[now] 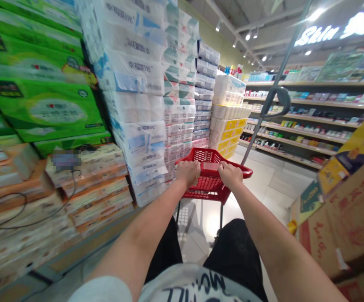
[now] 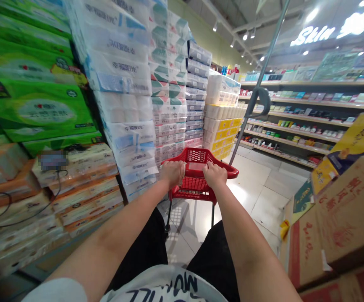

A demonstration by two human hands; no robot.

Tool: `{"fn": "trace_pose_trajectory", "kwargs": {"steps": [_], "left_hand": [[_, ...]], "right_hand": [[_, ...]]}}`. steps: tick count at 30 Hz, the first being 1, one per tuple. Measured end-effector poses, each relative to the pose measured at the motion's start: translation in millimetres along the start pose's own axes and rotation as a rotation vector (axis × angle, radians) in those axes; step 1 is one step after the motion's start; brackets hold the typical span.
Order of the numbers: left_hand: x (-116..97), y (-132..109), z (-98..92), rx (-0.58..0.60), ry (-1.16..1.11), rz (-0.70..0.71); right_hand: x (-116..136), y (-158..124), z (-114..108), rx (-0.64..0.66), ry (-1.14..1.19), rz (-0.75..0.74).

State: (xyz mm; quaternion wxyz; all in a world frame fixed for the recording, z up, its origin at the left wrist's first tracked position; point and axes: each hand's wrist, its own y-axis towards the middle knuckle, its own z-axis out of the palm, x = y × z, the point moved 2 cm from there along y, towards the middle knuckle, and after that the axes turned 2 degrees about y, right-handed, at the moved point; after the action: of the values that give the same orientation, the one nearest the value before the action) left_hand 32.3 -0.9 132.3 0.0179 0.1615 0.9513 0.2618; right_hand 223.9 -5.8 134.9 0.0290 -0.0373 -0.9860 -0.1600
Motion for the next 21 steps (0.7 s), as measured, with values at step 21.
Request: {"fn": "trace_pose_trajectory", "kwargs": {"steps": [21], "left_hand": [[13.8,68.0,31.9,0.26,0.064,0.035]], "right_hand": [[-4.8,31.8,7.8,0.022,0.011,0.019]]}}
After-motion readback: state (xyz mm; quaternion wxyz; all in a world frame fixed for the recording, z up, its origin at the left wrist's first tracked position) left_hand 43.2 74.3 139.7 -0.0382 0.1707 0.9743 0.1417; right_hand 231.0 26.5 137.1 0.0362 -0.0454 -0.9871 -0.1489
